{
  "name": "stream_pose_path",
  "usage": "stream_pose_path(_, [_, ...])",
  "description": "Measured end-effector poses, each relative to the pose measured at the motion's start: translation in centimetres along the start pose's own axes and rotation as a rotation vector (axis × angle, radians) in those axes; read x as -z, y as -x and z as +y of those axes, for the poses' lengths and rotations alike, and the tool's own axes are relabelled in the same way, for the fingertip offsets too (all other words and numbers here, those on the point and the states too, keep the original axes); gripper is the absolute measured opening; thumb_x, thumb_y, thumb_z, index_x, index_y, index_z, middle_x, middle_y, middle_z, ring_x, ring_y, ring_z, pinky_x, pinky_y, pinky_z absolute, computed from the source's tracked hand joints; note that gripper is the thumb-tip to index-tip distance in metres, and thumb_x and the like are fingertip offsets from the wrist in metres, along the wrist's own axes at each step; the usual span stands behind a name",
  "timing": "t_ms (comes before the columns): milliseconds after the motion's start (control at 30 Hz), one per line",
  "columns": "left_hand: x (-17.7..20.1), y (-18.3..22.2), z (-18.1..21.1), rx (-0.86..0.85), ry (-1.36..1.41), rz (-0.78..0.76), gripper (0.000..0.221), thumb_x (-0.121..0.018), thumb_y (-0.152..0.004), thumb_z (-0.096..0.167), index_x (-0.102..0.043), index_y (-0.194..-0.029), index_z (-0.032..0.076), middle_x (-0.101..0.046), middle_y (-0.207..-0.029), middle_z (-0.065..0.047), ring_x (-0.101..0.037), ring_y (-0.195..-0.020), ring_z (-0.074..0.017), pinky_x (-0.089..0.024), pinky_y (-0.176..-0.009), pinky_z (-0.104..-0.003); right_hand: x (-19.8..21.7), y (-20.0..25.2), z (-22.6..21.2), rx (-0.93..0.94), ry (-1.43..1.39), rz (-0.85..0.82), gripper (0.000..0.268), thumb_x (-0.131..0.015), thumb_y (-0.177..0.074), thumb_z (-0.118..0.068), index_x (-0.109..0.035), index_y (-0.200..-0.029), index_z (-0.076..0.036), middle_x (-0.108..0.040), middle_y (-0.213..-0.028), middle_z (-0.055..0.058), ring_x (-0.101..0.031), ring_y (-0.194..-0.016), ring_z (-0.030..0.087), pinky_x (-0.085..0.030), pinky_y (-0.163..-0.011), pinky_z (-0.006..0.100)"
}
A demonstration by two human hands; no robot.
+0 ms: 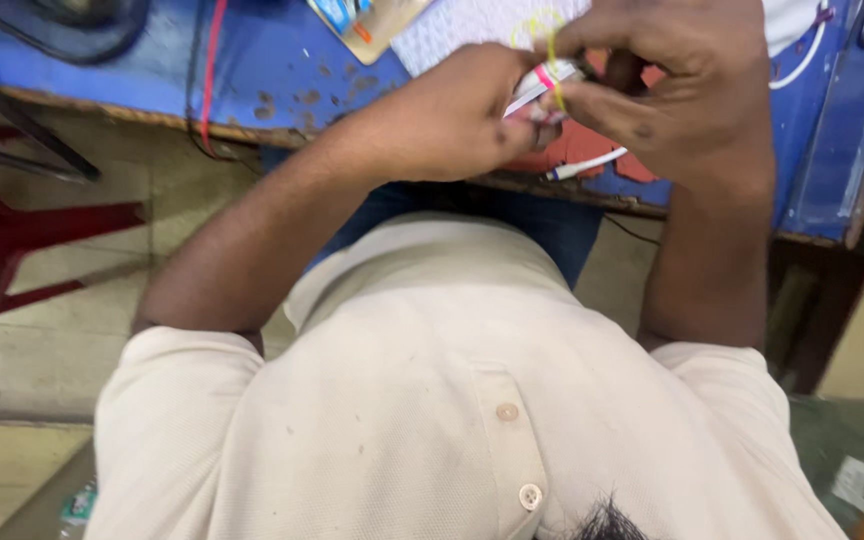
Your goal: The person secures a smartphone with a cracked screen using multiple rubber bands. They wrap pink, green, and yellow bands around the device to hold the screen in place, then connect a white charging cable to the phone.
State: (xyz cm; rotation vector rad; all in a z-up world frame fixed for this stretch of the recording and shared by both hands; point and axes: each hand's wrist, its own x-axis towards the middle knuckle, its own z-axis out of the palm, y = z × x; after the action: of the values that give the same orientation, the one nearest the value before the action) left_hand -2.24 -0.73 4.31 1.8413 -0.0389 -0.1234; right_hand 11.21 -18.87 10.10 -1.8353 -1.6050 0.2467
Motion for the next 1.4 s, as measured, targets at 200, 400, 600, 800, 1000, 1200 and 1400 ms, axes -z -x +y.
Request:
stream_pose_path(200, [0.4,0.0,-0.1,-0.216,-0.181,0.058,0.018,-0.069,-0.091,0.015,-0.069,-0.094,-0.002,-0.066,-0.075,-0.022,-0.066,-0.068,-0.04,-0.051,-0.063,-0.048,1.8,-1.1,-0.8,-0.143,-0.126,0.091,0.027,-0.087,-0.081,0.003,-0.074,-0.105,0.0,-0.064,-0.085,0.008,-0.05,-0.062,0.008,-0.035,-0.05,0.022])
stream_pose_path(400, [0.3,0.0,1.0,-0.176,-0.471,0.157,0.012,-0.07,-0.083,0.01,-0.072,-0.086,-0.001,-0.068,-0.077,-0.025,-0.068,-0.077,-0.0438,-0.052,-0.068,-0.052,1.3,-0.8,-1.4,0.127,0.083,-0.016,0.029,-0.091,-0.08,-0.009,-0.074,-0.103,-0.002,-0.065,-0.09,0.006,-0.062,-0.083,0.012,-0.051,-0.067,0.027])
stream_pose_path(600, [1.6,-0.3,0.6,-0.129,-0.167,0.29,0.018,-0.07,-0.095,0.017,-0.074,-0.095,-0.001,-0.07,-0.074,-0.017,-0.065,-0.062,-0.0298,-0.053,-0.06,-0.04,-1.4,-0.3,2.3,-0.469,-0.151,0.093,0.014,-0.086,-0.088,-0.012,-0.075,-0.091,-0.002,-0.058,-0.068,0.004,-0.045,-0.061,0.012,-0.036,-0.054,0.033])
stream_pose_path(800, [2.0,-2.9,-0.4,0.009,0.37,0.393,0.023,-0.072,-0.094,0.019,-0.072,-0.109,0.002,-0.076,-0.082,-0.005,-0.07,-0.068,-0.011,-0.058,-0.059,-0.03,-8.3,4.3,-2.2,0.203,0.144,0.286,0.023,-0.077,-0.095,-0.012,-0.064,-0.078,-0.005,-0.061,-0.075,0.007,-0.059,-0.069,0.02,-0.046,-0.058,0.039])
stream_pose_path(1000, [3.7,-0.5,-0.3,-0.235,0.745,0.267,0.031,-0.08,-0.09,0.01,-0.068,-0.115,-0.004,-0.075,-0.094,-0.01,-0.075,-0.082,-0.0179,-0.066,-0.077,-0.035,-1.7,7.8,8.1,-0.262,-1.106,0.613,0.036,-0.07,-0.1,-0.011,-0.048,-0.071,-0.014,-0.052,-0.071,-0.005,-0.047,-0.065,0.01,-0.04,-0.062,0.028])
stream_pose_path(1200, [2.1,-0.5,0.4,-0.269,0.577,0.385,0.023,-0.076,-0.097,0.011,-0.072,-0.113,-0.004,-0.077,-0.093,-0.01,-0.077,-0.083,-0.0189,-0.066,-0.078,-0.035,0.8,8.8,9.3,-0.215,-2.008,0.658,0.028,-0.056,-0.115,-0.033,-0.055,-0.096,-0.011,-0.064,-0.102,0.003,-0.062,-0.077,0.012,-0.051,-0.061,0.024])
stream_pose_path(1400, [-0.3,-0.2,1.8,-0.545,-0.4,0.447,0.015,-0.072,-0.091,0.003,-0.069,-0.105,0.001,-0.071,-0.091,-0.015,-0.07,-0.086,-0.0341,-0.056,-0.077,-0.042,1.7,3.2,4.3,-0.175,-1.339,0.313,0.052,-0.063,-0.102,-0.039,-0.054,-0.146,-0.012,-0.059,-0.153,0.011,-0.073,-0.083,0.013,-0.058,-0.067,0.02])
